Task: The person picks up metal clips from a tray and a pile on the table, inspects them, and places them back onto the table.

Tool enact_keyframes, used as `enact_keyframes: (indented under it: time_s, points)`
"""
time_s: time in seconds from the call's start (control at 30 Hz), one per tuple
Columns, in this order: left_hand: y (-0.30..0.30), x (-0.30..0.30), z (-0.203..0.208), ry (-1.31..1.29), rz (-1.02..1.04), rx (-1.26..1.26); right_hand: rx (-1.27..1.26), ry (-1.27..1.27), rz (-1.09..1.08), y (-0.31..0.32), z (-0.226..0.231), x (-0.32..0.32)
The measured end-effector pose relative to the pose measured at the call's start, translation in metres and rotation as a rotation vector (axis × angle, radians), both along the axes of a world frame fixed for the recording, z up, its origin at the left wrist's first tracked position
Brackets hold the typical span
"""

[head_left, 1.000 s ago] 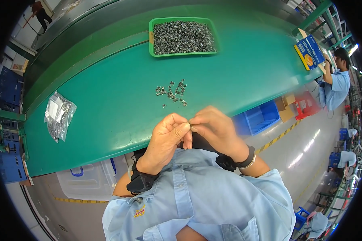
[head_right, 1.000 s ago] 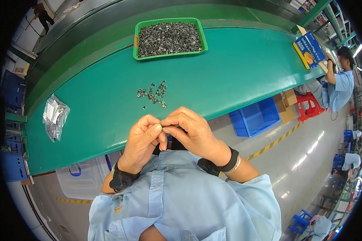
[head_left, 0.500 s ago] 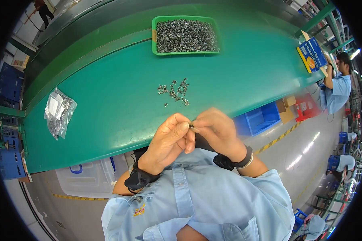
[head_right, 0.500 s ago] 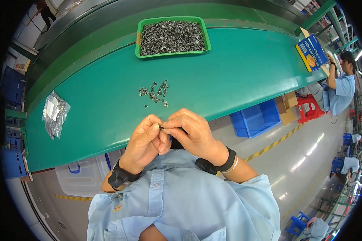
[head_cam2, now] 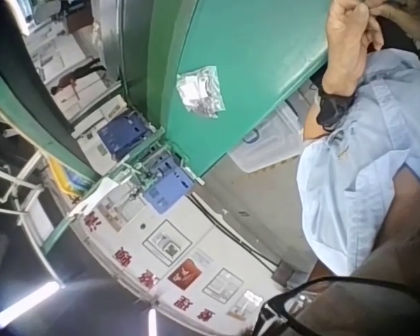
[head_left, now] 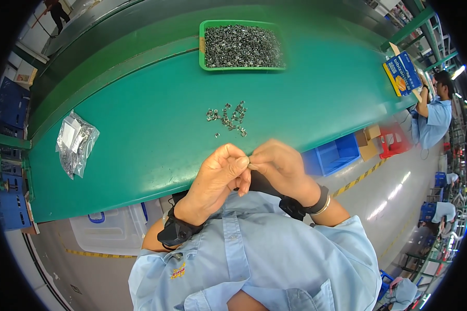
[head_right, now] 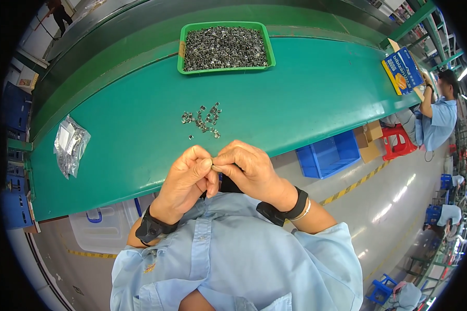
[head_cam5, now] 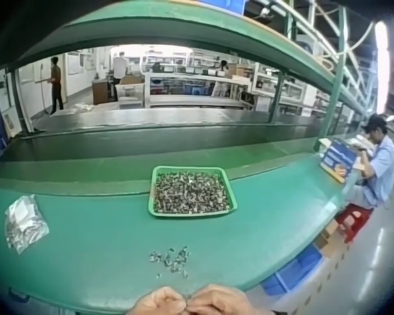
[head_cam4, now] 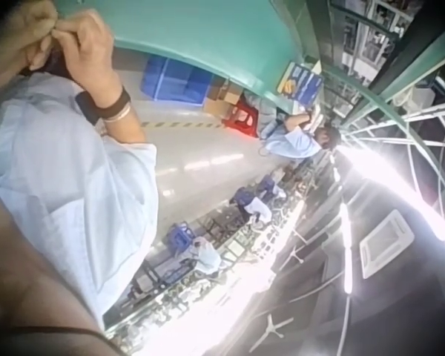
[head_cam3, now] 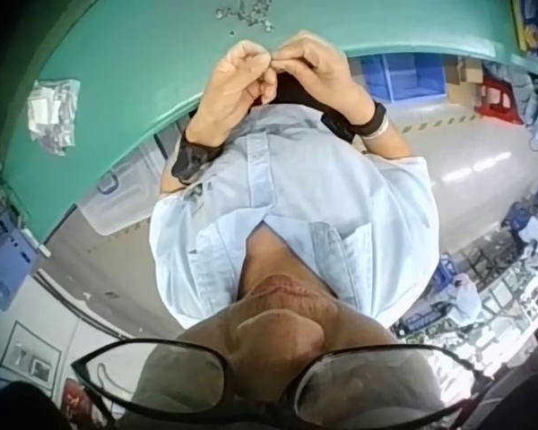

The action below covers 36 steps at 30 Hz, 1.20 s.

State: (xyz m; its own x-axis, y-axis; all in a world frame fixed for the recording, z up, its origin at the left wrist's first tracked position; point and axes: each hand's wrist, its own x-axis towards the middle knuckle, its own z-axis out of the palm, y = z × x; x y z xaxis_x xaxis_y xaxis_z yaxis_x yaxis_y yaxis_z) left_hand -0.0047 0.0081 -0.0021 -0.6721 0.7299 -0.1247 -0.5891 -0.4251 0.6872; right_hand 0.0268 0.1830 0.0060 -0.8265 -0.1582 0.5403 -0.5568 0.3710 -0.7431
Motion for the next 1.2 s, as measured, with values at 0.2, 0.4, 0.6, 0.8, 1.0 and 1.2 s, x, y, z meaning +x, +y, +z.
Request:
enact_keyframes:
  time_s: [0.2, 0.4, 0.6, 0.8, 1.0, 1.2]
  points:
    - [-0.003, -0.004, 0.005, -0.108, 0.082, 0.044, 0.231, 0.024, -0.118, 0.03, 0.039, -0.041]
    - [-0.008, -0.007, 0.0, -0.121, 0.087, 0.075, 0.216, -0.033, -0.337, 0.06, 0.054, -0.123]
    - [-0.012, -0.012, -0.004, -0.146, 0.014, 0.147, 0.621, -0.108, 0.032, 0.048, 0.04, -0.123]
    - [-0.012, -0.013, -0.006, -0.151, -0.015, 0.165, 0.764, -0.11, 0.167, 0.041, 0.025, -0.123]
    - [-0.01, -0.011, -0.004, -0.127, -0.001, 0.144, 0.537, -0.339, 0.046, 0.039, 0.04, -0.098]
    - [0.008, -0.006, 0.015, -0.088, 0.191, -0.055, 0.252, -0.054, 0.001, 0.016, 0.028, -0.046]
